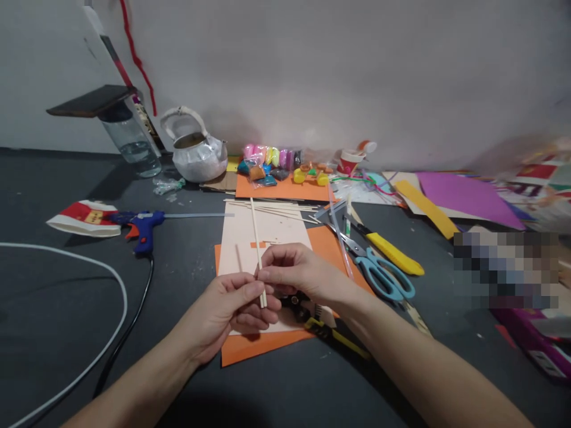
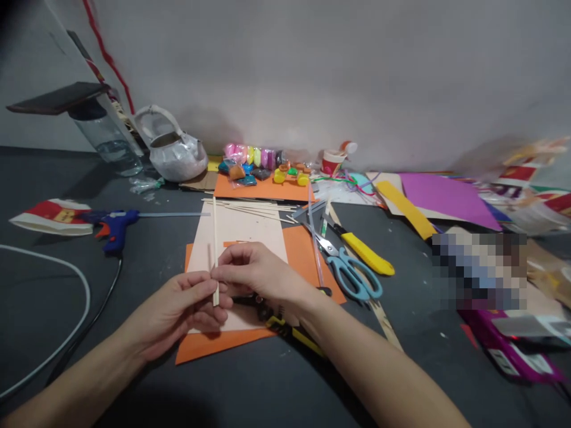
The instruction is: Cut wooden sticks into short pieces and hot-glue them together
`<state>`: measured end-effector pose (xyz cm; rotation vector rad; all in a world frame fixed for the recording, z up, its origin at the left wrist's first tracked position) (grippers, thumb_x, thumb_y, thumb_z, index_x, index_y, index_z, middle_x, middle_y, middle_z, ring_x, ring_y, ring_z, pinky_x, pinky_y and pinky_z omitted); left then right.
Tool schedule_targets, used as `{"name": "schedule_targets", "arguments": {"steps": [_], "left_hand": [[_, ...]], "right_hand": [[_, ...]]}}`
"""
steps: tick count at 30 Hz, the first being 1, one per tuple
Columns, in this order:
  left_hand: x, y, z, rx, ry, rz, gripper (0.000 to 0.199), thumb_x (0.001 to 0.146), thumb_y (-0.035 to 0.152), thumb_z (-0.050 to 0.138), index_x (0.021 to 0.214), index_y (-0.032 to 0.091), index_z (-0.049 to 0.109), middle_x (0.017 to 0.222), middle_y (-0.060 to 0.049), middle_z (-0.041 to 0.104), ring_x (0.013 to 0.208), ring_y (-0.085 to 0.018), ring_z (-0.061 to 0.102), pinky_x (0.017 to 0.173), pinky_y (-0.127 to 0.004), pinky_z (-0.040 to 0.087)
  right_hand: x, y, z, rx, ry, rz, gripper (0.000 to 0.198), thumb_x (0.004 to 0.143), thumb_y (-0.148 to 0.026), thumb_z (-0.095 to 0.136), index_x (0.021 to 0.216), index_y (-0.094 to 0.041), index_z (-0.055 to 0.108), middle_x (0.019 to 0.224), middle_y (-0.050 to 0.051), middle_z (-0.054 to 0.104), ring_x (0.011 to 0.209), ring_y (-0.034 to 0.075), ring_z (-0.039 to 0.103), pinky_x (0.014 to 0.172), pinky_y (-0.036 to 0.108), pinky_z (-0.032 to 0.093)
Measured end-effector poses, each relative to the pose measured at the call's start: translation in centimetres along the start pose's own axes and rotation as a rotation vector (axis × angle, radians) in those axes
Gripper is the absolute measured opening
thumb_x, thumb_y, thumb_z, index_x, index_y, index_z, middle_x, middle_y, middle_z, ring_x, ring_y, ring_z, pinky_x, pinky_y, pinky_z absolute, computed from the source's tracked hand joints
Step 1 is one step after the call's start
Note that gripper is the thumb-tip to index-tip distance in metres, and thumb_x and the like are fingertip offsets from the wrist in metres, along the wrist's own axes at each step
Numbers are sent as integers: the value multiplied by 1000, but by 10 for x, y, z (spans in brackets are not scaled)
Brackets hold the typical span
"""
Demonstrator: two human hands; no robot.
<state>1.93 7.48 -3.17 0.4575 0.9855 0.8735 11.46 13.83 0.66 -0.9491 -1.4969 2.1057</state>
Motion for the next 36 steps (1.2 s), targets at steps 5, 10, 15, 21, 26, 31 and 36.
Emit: {"name": "schedule_targets", "arguments": {"steps": [5, 10, 15, 21, 26, 31, 36], "left_hand": [[-1, -1, -2, -27, 0, -14, 28, 66, 37, 87, 77, 13, 76, 76, -9, 77, 60, -15, 72, 57, -21, 59], [-2, -2, -3, 14, -22, 0, 29, 69, 41, 85, 77, 14, 76, 82, -10, 77, 63, -16, 72, 58, -23, 58], [-1, 7, -9, 168, 47, 168, 28, 74, 43, 80, 80, 16, 77, 78, -6, 74, 68, -14, 66, 66, -22, 54], [-3, 21, -13, 338, 109, 348, 21, 84, 36, 70, 74, 17, 71, 67, -1, 65, 63, -12, 59, 62, -21, 49], [-4, 25, -10, 194, 112, 339, 13, 85, 33, 69, 85, 20, 65, 73, 0, 64, 63, -14, 60, 56, -24, 52], [-2, 6, 2, -64, -5, 95, 22, 80, 31, 72, 86, 21, 55, 57, 8, 44, 43, -5, 34, 38, -15, 30], [3, -1, 0, 17, -57, 74, 43, 82, 53, 70, 71, 19, 46, 48, 14, 20, 42, -2, 7, 38, -14, 8]], "right_hand": [[1, 3, -1, 22, 4, -29, 29, 73, -39, 80, 75, -16, 62, 59, -7, 56, 49, 5, 43, 48, 19, 31], [1, 4, 0, 14, 9, -32, 27, 74, -36, 80, 75, -16, 63, 58, -6, 58, 52, 6, 47, 49, 19, 32], [-3, -6, 0, -29, 28, -47, 26, 78, -36, 75, 72, -17, 58, 56, -7, 57, 50, 6, 45, 48, 19, 32], [-12, -18, -5, -330, 76, -28, 26, 84, -32, 65, 68, -19, 51, 53, -7, 52, 47, 7, 46, 44, 19, 33], [-22, -29, -6, -768, 187, -111, 12, 91, -25, 58, 79, -19, 57, 64, -4, 60, 55, 10, 50, 52, 21, 35], [-29, -39, 13, -1135, 216, -333, 17, 96, -23, 56, 82, -17, 64, 73, 0, 64, 64, 12, 51, 62, 24, 33], [-30, -36, 29, -1345, 105, -424, 20, 98, -28, 55, 83, -17, 62, 75, 3, 64, 66, 15, 53, 60, 27, 32]]}}
Point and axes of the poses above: each hand's wrist, its own x-axis towards the middle knuckle, its own z-axis out of the palm, y = z × x, the point moved 7 cm from there along x, towards the middle knuckle
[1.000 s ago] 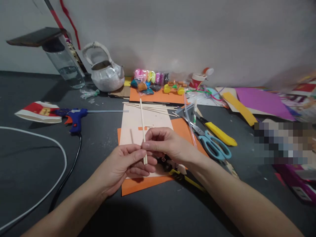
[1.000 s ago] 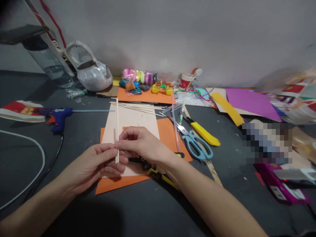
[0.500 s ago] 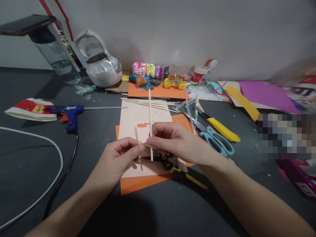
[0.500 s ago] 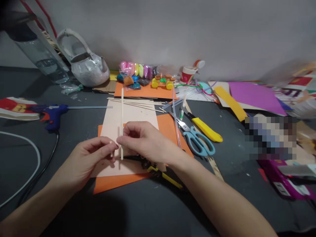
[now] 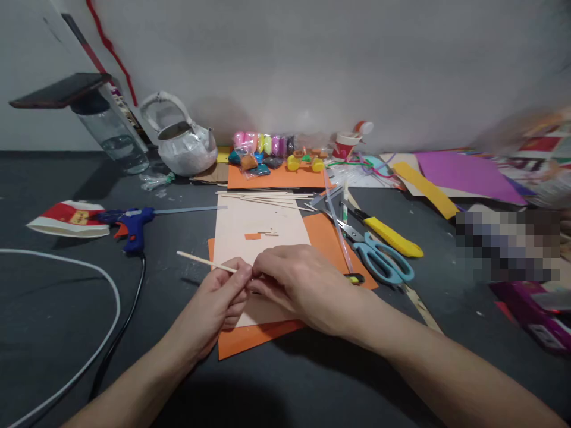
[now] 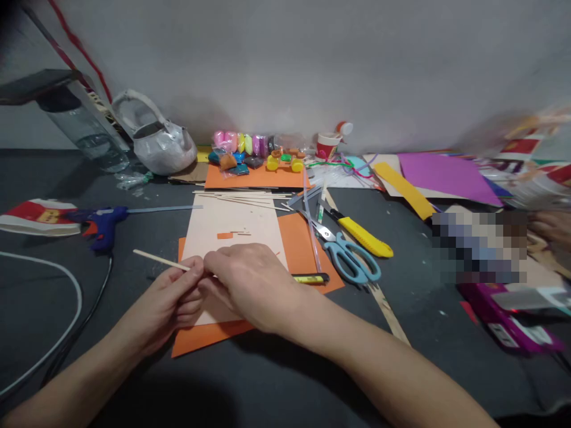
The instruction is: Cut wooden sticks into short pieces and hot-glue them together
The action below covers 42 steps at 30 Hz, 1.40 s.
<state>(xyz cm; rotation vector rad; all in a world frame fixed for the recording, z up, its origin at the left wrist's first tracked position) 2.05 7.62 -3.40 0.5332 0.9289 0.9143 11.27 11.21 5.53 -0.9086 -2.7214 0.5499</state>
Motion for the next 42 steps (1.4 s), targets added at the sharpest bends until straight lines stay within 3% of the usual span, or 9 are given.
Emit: {"name": "schedule_targets", "arguments": {"steps": [4, 8, 11, 15, 20, 24, 28, 31, 42], "left_hand": [[1, 13, -9, -138, 79, 104, 39, 78, 45, 78, 69, 17, 53, 49, 13, 22, 43, -3, 8, 38, -15, 9], [-5, 20, -5, -281, 60, 119, 34, 73, 40, 83, 68, 15, 60, 49, 12, 21, 44, -3, 8, 38, -16, 9], [-8, 18, -1, -351, 17, 92, 31, 75, 37, 82, 66, 15, 61, 50, 12, 18, 43, -3, 8, 39, -18, 9], [-9, 18, -1, -425, -6, 97, 28, 73, 31, 84, 65, 16, 62, 51, 12, 15, 44, -3, 7, 40, -19, 7], [-9, 22, -3, -473, -22, 140, 23, 72, 27, 84, 69, 16, 64, 53, 11, 15, 44, -3, 7, 40, -19, 7], [-12, 27, -2, -481, -67, 181, 18, 75, 27, 82, 73, 18, 67, 53, 11, 16, 43, -3, 7, 39, -19, 7], [-14, 31, -1, -490, -87, 205, 18, 77, 27, 81, 73, 17, 66, 53, 11, 16, 43, -3, 8, 39, -20, 6], [-13, 32, -4, -506, -72, 215, 17, 78, 27, 80, 74, 17, 67, 53, 11, 15, 43, -3, 7, 39, -21, 5], [-11, 31, -2, -496, -99, 250, 9, 82, 25, 77, 81, 20, 71, 51, 11, 10, 42, -4, 3, 38, -20, 2]], "right_hand": [[-13, 14, -16, 12, 4, 116, 19, 97, -36, 58, 105, -19, 61, 90, 4, 67, 75, 17, 61, 67, 28, 40], [-53, 39, -7, -190, -138, 202, 20, 86, -31, 70, 101, -21, 61, 99, 6, 66, 90, 26, 63, 75, 36, 46], [-87, 55, 8, -312, -163, 234, 52, 68, -29, 84, 113, -19, 60, 109, 12, 66, 99, 32, 62, 86, 45, 50], [-107, 54, 17, -288, -105, 216, 67, 69, -18, 72, 132, -18, 48, 123, 15, 60, 109, 33, 59, 90, 46, 52], [-102, 47, 22, -310, -57, 198, 52, 71, -10, 55, 123, -10, 51, 106, 17, 61, 96, 31, 62, 82, 48, 56], [-101, 46, 24, -351, 41, 136, 57, 72, -6, 52, 129, -8, 45, 103, 18, 62, 90, 31, 65, 74, 47, 58], [-93, 46, 6, -177, 198, 175, 50, 82, -14, 52, 130, -15, 41, 112, 17, 62, 101, 28, 66, 81, 40, 59], [-81, 37, -8, -38, 310, 170, 51, 81, -17, 52, 131, -20, 39, 113, 13, 65, 101, 24, 67, 84, 34, 58], [-65, 29, 8, 94, 303, 134, 53, 76, -15, 56, 127, -17, 43, 108, 15, 65, 98, 26, 67, 80, 38, 57]]}}
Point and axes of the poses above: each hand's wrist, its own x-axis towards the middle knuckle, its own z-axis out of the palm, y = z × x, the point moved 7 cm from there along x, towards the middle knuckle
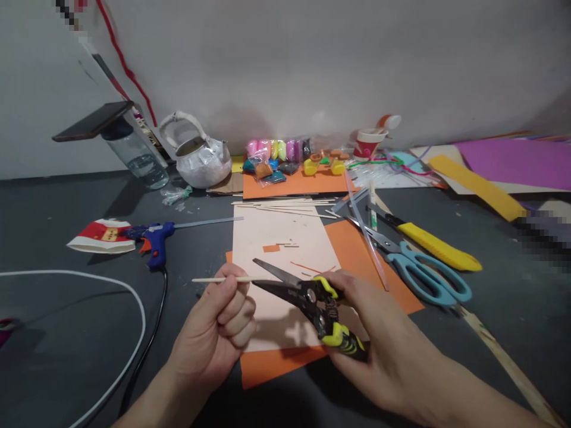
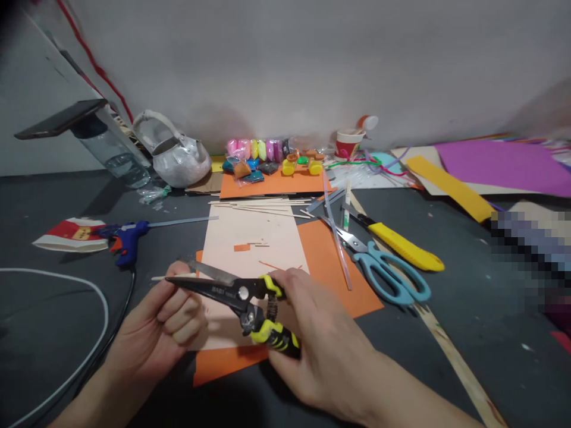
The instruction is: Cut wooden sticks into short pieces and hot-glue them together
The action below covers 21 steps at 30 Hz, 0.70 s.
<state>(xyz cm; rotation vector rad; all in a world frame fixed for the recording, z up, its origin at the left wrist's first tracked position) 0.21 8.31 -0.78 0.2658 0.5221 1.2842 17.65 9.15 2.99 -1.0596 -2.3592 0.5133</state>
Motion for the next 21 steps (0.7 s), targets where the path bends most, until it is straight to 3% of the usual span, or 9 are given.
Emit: {"name": "schedule_targets", "arguments": {"steps": [5, 11, 15, 21], "left_hand": [[1, -1, -3, 22, 6, 8, 9, 83, 26, 76, 81, 19, 70, 51, 11, 9, 42, -4, 3, 38, -21, 2], [3, -3, -3, 6, 33, 10, 13, 80, 24, 79, 76, 19, 68, 51, 11, 7, 42, -5, 3, 39, -20, 4], [2, -5, -3, -18, 49, -10, 22, 82, 25, 78, 68, 16, 63, 51, 11, 9, 41, -4, 4, 38, -21, 4], [1, -4, -2, -68, 64, -5, 16, 80, 22, 79, 77, 16, 65, 52, 11, 13, 42, -3, 6, 39, -20, 5]], "right_hand": [[-1, -1, -1, -6, -16, -13, 53, 77, -15, 56, 128, -16, 41, 112, 17, 65, 99, 28, 67, 78, 39, 57], [0, -4, 1, 4, -36, -27, 42, 82, -14, 52, 122, -18, 42, 99, 12, 67, 88, 25, 67, 71, 34, 55], [-3, 0, 7, 37, -53, 13, 25, 84, -12, 50, 108, -19, 46, 84, 7, 65, 71, 21, 63, 60, 30, 50], [0, 5, 5, 162, -22, 118, 22, 81, -11, 51, 100, -21, 46, 79, 3, 60, 65, 17, 58, 58, 28, 45]]}}
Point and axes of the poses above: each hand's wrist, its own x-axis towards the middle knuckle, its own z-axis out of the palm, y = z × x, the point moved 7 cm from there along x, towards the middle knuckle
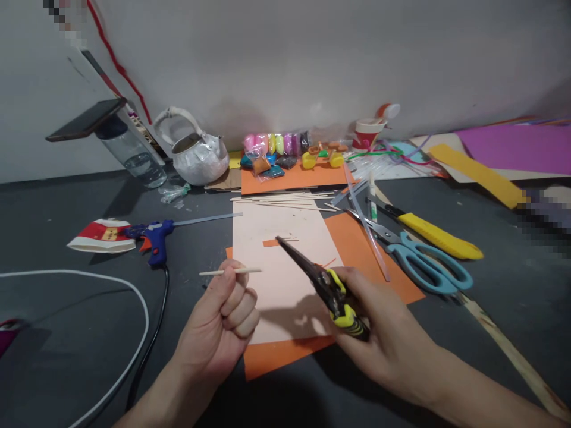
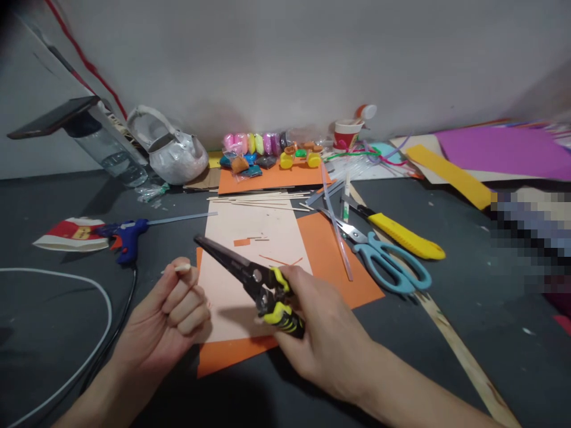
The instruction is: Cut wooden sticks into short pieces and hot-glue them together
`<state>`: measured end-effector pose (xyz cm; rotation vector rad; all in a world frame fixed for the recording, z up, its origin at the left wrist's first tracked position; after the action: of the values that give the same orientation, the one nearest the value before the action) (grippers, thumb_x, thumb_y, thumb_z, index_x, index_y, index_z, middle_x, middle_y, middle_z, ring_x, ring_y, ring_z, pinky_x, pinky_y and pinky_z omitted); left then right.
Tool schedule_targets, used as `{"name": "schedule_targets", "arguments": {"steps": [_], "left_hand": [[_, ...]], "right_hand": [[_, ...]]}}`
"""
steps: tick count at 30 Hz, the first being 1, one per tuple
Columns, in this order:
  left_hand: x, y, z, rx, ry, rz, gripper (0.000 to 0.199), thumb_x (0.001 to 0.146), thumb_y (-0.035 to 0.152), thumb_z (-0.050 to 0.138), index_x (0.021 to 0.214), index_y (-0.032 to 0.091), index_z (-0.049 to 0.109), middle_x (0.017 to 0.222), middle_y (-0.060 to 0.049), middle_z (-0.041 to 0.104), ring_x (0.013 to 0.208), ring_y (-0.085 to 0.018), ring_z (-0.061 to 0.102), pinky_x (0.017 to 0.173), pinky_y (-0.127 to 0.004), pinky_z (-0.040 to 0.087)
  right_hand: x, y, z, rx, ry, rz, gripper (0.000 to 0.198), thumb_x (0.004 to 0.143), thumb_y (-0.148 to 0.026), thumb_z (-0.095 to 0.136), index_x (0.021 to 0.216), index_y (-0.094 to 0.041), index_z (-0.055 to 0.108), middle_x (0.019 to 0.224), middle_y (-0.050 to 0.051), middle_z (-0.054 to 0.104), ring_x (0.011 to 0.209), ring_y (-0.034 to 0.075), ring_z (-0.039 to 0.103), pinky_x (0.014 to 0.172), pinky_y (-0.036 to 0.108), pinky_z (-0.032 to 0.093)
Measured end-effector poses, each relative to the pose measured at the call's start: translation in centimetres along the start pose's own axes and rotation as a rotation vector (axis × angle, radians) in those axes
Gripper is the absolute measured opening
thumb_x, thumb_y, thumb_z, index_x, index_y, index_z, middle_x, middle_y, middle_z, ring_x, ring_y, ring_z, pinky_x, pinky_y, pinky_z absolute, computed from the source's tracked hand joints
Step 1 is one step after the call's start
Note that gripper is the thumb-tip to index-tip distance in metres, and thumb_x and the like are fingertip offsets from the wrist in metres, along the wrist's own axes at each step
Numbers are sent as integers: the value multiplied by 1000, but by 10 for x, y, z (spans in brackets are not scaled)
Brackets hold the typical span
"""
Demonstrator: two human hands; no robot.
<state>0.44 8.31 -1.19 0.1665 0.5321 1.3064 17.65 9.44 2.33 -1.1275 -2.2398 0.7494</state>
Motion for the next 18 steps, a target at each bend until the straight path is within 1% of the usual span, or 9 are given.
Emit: {"name": "schedule_targets", "arguments": {"steps": [2, 5, 7, 10, 14, 18], "left_hand": [[0, -1, 0, -9, -1, -18, 18, 79, 22, 80, 74, 16, 63, 52, 11, 14, 42, -3, 6, 39, -20, 5], [-1, -3, 0, -20, -16, -48, 20, 80, 21, 79, 71, 16, 62, 52, 11, 14, 42, -4, 6, 40, -20, 5], [-2, -2, 0, -11, -40, -29, 17, 82, 20, 77, 72, 17, 63, 52, 11, 14, 42, -4, 5, 39, -20, 5], [-2, -1, 1, 13, -57, -2, 17, 85, 20, 75, 72, 16, 63, 52, 11, 14, 42, -3, 5, 39, -20, 5], [-2, -2, 1, 32, -56, -1, 16, 84, 22, 75, 74, 17, 63, 51, 11, 11, 42, -4, 4, 39, -21, 5], [0, -2, 0, 36, -66, 5, 20, 84, 21, 76, 71, 17, 62, 51, 11, 11, 42, -4, 3, 39, -21, 4]], "right_hand": [[1, -1, 1, 34, -8, 17, 26, 79, -11, 51, 102, -21, 46, 83, 4, 60, 69, 18, 58, 62, 29, 46], [0, -5, 5, 33, -41, 4, 29, 75, -9, 52, 101, -21, 47, 87, 5, 61, 75, 20, 59, 65, 31, 47], [-1, -7, 7, 10, -43, -9, 28, 74, -9, 53, 99, -21, 46, 86, 5, 61, 74, 21, 59, 63, 32, 46], [-2, -9, 7, -8, -32, -29, 30, 74, -10, 54, 101, -21, 46, 86, 6, 61, 75, 21, 60, 63, 32, 47], [-2, -9, 6, -12, -35, -17, 35, 72, -8, 54, 104, -20, 46, 87, 6, 62, 77, 22, 61, 65, 32, 47], [-3, -9, 5, -11, -33, -17, 32, 72, -9, 54, 100, -21, 46, 85, 6, 62, 74, 21, 60, 63, 31, 46]]}}
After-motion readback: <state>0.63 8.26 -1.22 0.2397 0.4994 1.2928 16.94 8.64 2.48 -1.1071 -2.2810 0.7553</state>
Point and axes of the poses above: each hand's wrist, its own x-axis towards the middle knuckle, its own z-axis out of the palm, y = z × x, the point moved 7 cm from there along x, towards the middle knuckle
